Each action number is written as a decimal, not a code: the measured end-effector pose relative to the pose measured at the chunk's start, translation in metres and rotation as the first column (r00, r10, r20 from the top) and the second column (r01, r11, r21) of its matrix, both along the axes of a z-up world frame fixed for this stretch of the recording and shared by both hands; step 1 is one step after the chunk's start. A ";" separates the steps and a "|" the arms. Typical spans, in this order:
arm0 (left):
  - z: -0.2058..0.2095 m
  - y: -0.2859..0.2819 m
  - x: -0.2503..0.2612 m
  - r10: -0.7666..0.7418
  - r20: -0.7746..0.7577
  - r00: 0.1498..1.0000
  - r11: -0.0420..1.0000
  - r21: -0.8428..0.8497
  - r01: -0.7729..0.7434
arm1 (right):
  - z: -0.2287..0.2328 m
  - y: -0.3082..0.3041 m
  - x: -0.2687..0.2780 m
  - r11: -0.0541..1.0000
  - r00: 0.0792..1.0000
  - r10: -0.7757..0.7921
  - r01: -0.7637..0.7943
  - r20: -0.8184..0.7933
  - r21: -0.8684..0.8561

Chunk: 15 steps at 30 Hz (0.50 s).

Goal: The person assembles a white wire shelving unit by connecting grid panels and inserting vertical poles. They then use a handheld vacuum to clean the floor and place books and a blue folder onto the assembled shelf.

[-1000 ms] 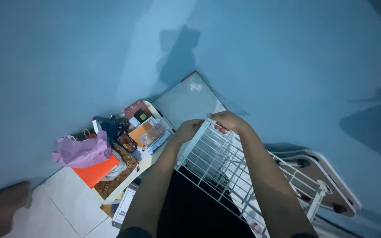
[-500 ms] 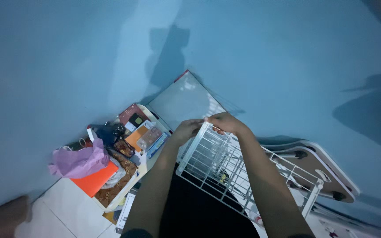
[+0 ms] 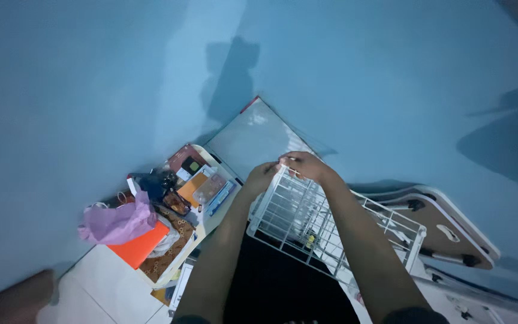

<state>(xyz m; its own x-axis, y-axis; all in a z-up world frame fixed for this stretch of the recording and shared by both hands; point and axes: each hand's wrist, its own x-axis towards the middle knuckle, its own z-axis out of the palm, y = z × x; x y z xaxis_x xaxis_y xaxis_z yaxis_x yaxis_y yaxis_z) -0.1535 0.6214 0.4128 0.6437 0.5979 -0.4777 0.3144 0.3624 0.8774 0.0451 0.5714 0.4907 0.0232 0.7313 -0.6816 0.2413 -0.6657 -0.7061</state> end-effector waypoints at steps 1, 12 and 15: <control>-0.002 -0.001 -0.001 -0.003 -0.023 1.000 1.000 0.015 0.003 | -0.001 -0.001 -0.002 0.995 0.990 0.061 -0.070 0.128 0.066; -0.030 -0.067 -0.140 -0.323 -0.131 0.937 0.940 0.066 0.334 | 0.099 -0.099 -0.148 0.907 0.789 0.182 -0.365 0.587 0.210; -0.039 -0.099 -0.164 -0.267 0.013 0.964 0.947 0.188 0.260 | 0.095 -0.125 -0.177 0.906 0.813 0.213 -0.372 0.541 0.202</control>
